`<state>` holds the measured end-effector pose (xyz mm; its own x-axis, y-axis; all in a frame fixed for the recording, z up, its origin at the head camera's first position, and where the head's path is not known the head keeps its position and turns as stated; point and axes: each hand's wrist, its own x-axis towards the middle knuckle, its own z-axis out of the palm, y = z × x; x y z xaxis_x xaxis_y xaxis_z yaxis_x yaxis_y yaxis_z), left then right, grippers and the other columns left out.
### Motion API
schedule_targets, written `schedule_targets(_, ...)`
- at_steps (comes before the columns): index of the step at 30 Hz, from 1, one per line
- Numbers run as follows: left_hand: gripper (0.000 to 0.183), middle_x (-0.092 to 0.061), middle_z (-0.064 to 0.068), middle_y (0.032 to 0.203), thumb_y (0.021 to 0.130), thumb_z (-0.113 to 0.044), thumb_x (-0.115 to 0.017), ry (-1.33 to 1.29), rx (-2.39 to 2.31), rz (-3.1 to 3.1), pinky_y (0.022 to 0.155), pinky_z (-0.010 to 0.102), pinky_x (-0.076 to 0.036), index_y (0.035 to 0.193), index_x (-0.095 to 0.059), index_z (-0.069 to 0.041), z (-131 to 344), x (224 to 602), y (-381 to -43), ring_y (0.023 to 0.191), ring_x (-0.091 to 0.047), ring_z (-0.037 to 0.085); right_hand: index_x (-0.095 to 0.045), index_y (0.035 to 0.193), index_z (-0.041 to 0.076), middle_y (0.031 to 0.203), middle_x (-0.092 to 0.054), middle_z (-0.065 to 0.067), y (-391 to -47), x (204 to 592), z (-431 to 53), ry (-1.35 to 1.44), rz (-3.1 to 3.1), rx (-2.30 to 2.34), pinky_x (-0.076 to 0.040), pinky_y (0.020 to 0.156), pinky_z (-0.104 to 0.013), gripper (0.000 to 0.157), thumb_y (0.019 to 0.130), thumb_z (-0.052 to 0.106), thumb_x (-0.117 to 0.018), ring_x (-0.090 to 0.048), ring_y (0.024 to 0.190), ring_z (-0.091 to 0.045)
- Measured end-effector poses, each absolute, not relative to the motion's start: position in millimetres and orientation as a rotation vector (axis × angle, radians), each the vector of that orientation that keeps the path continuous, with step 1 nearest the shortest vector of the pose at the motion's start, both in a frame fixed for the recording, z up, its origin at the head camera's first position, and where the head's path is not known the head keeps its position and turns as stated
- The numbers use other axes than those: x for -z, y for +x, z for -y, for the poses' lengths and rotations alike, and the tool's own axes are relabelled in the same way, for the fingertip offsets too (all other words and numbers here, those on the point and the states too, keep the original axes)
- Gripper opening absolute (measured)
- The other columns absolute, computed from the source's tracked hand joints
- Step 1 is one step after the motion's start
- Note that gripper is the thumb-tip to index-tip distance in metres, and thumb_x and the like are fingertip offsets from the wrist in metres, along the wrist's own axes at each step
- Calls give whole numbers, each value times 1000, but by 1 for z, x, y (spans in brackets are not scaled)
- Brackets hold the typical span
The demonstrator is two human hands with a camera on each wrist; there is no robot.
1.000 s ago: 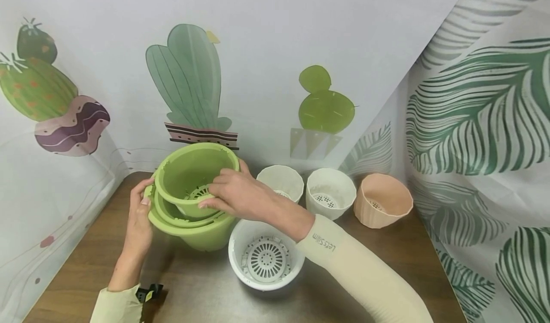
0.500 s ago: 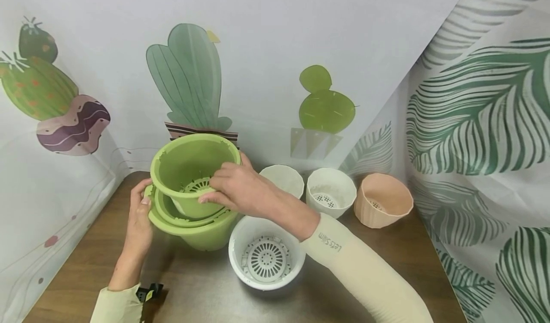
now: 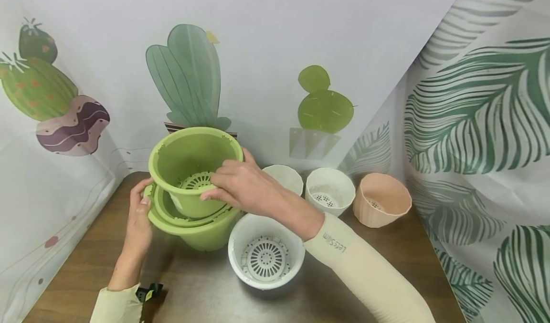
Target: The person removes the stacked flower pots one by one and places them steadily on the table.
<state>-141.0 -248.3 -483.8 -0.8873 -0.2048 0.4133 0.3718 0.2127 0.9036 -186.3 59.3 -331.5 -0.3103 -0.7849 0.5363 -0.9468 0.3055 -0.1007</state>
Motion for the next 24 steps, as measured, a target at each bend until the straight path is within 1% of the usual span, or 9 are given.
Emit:
schedule_targets(3,47,-55,4,138,112,-14,-33,-161,1725,2036,92,19,-48,157,-45,-13,248,484,-141,106,-60,16,-55,77,19,73,-49,9,-186,329,-61,1542,2179,-587,-32,114,-70,56,106,60,-32,-50,80,-10)
schedule_targets(6,47,-54,5,139,112,-14,-33,-172,1730,2026,93,19,-48,157,-44,-11,248,484,-141,108,-59,15,-58,79,18,75,-53,9,-185,326,-62,1541,2161,-602,-32,115,-71,56,106,60,-34,-51,81,-10)
schedule_targets(10,47,-53,5,141,112,-13,-33,-181,1740,2015,94,19,-48,157,-44,-10,248,484,-141,110,-59,15,-58,78,19,75,-53,10,-183,321,-65,1525,2155,-645,-29,117,-71,55,107,60,-35,-50,80,-9)
schedule_targets(13,47,-54,5,139,112,-13,-33,-176,1739,2017,93,19,-48,157,-44,-10,248,484,-141,109,-59,15,-57,76,19,75,-53,10,-181,317,-68,1514,2151,-688,-28,118,-71,55,106,60,-36,-50,79,-8)
schedule_targets(18,47,-55,5,133,112,-15,-34,-167,1727,2026,90,18,-49,157,-45,-11,248,484,-141,105,-59,16,-56,75,18,75,-53,8,-179,312,-73,1508,2104,-720,-32,117,-68,54,106,59,-38,-49,78,-9)
schedule_targets(24,47,-53,5,137,112,-14,-33,-180,1735,2017,94,18,-48,157,-44,-10,248,485,-142,110,-58,16,-54,75,17,73,-49,7,-176,308,-81,1506,2047,-740,-36,114,-65,53,106,57,-41,-47,76,-9)
